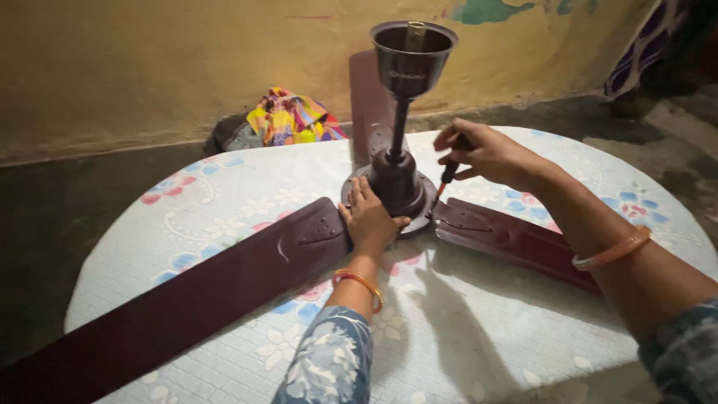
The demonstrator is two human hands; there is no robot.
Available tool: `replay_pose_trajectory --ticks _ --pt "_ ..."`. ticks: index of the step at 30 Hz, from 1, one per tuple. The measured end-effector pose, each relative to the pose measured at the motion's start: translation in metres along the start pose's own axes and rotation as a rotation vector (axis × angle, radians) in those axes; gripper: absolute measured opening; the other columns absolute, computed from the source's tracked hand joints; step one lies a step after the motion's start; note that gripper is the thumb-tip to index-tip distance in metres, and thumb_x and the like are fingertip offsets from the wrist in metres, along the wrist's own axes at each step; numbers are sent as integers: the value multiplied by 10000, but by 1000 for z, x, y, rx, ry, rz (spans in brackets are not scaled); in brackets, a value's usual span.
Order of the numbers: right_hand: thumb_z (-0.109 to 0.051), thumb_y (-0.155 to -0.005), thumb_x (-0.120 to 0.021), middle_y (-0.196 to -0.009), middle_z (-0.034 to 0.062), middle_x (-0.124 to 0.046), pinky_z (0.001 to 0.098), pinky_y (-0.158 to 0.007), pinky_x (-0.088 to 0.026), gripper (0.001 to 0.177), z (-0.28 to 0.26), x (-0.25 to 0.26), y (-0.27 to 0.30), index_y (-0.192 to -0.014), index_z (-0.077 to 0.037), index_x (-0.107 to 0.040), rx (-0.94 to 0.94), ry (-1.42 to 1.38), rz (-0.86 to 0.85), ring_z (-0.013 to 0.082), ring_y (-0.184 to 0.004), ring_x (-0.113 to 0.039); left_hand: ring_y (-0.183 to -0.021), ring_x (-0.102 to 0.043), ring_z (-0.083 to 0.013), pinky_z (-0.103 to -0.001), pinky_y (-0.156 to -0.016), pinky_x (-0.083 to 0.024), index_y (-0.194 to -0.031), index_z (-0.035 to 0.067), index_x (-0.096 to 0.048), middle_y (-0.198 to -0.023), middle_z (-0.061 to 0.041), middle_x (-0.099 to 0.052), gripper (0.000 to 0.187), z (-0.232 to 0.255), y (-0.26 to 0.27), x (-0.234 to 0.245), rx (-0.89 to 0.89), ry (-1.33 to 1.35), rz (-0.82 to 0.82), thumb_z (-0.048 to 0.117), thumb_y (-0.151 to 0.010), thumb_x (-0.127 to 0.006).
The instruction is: The person assembles a ceiling fan by attaching its blades to the central motor housing using a screwdriver. They tighten screws on each blade sequentially while holding the fan body steady on a table.
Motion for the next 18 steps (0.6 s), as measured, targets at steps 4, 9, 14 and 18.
replay_pose_trajectory --ticks 4,9,14,18 --pt "-186 -915 -698 -991 122 -759 345 -744 -617 223 -8 4 3 -1051 -10 -679 -48 298 157 181 -885 -759 -1535 -248 -269 -546 -1257 -117 -1589 55 -133 -1682 -121 -194 1368 -1 2 6 16 43 -18 499 -591 -957" --pt "-336 -1000 -720 -953 223 -794 367 -675 -586 357 -16 4 9 -1057 16 -692 -127 571 241 238 -797 -766 -1541 -235 -276 -533 -1256 -114 -1585 59 -146 -1677 -118 -201 1349 2 3 7 20 43 -23 478 -594 -960" --pt "-247 -966 -641 -1073 106 -728 341 -725 -613 286 -6 2 6 -1179 -58 -615 -76 277 81 169 -863 -722 -1534 -247 -281 -552 -1249 -137 -1582 46 -150 -1670 -127 -218 1354 0 3 4 -5 23 6 503 -595 -956" --pt "-171 -915 -645 -1055 55 -717 318 -787 -628 237 -8 -1 7 -1118 -50 -630 51 26 -58 94 -941 -736 -1525 -256 -277 -562 -1240 -157 -1580 33 -152 -1660 -135 -226 1374 0 0 1 -15 13 19 525 -579 -954"
Point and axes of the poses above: each hand's wrist, its own y-axis away from the middle knuckle, its own x-axis out of the back of the hand, z = x × y, the point moved 7 cm from there along -y, towards the middle knuckle
